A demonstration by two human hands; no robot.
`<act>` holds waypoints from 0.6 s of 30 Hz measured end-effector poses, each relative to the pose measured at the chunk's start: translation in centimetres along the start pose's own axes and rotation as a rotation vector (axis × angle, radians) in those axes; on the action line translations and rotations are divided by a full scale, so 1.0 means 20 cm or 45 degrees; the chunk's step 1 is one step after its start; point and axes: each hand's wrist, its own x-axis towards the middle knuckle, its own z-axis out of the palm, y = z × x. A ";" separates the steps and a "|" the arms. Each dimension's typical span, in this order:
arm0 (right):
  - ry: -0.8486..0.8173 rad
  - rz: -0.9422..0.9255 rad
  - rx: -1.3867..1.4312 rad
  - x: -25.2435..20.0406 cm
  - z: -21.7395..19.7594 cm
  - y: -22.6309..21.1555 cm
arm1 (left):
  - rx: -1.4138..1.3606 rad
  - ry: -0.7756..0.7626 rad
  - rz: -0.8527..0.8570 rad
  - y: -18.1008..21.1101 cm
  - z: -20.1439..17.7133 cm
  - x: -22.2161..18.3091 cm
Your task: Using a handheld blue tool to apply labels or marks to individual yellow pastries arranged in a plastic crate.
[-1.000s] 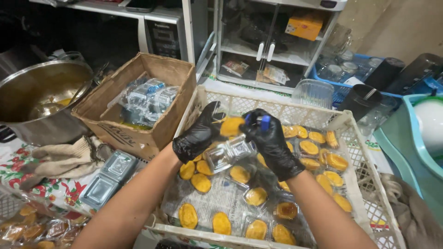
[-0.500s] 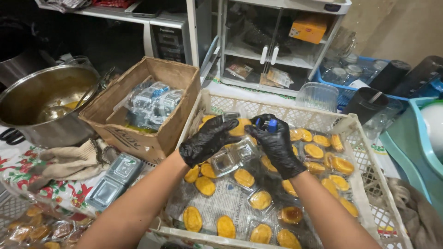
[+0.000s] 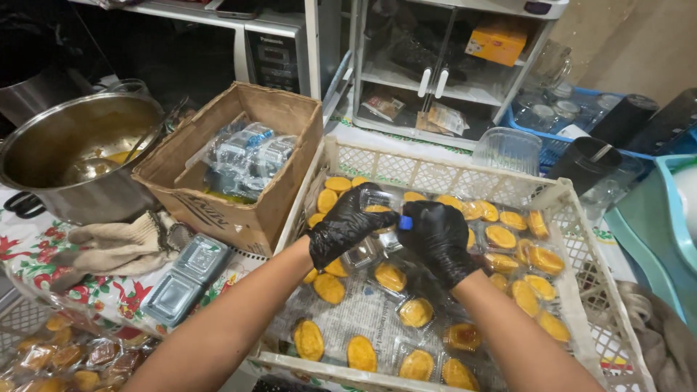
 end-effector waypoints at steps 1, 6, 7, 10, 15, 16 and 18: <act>-0.011 0.073 0.213 0.00 0.07 0.03 | -0.068 -0.271 0.207 0.07 -0.03 -0.05; 0.862 -0.182 0.447 -0.01 0.36 0.05 | -0.539 -0.234 -0.301 0.21 -0.05 -0.05; 0.685 0.226 1.078 0.00 0.16 -0.13 | -0.327 -0.259 -0.287 0.20 -0.05 -0.05; 0.320 0.309 1.540 -0.04 -0.12 -0.25 | 0.199 -0.300 -0.259 0.16 -0.04 -0.08; -0.202 -0.460 1.220 -0.12 -0.16 -0.35 | 1.137 -0.338 -0.212 -0.06 0.02 -0.09; -0.501 -0.576 0.948 -0.15 -0.18 -0.40 | 1.239 -0.381 -0.259 -0.16 0.05 -0.02; -0.790 -0.677 0.662 -0.23 -0.20 -0.51 | 1.339 -0.426 -0.306 -0.03 0.01 -0.10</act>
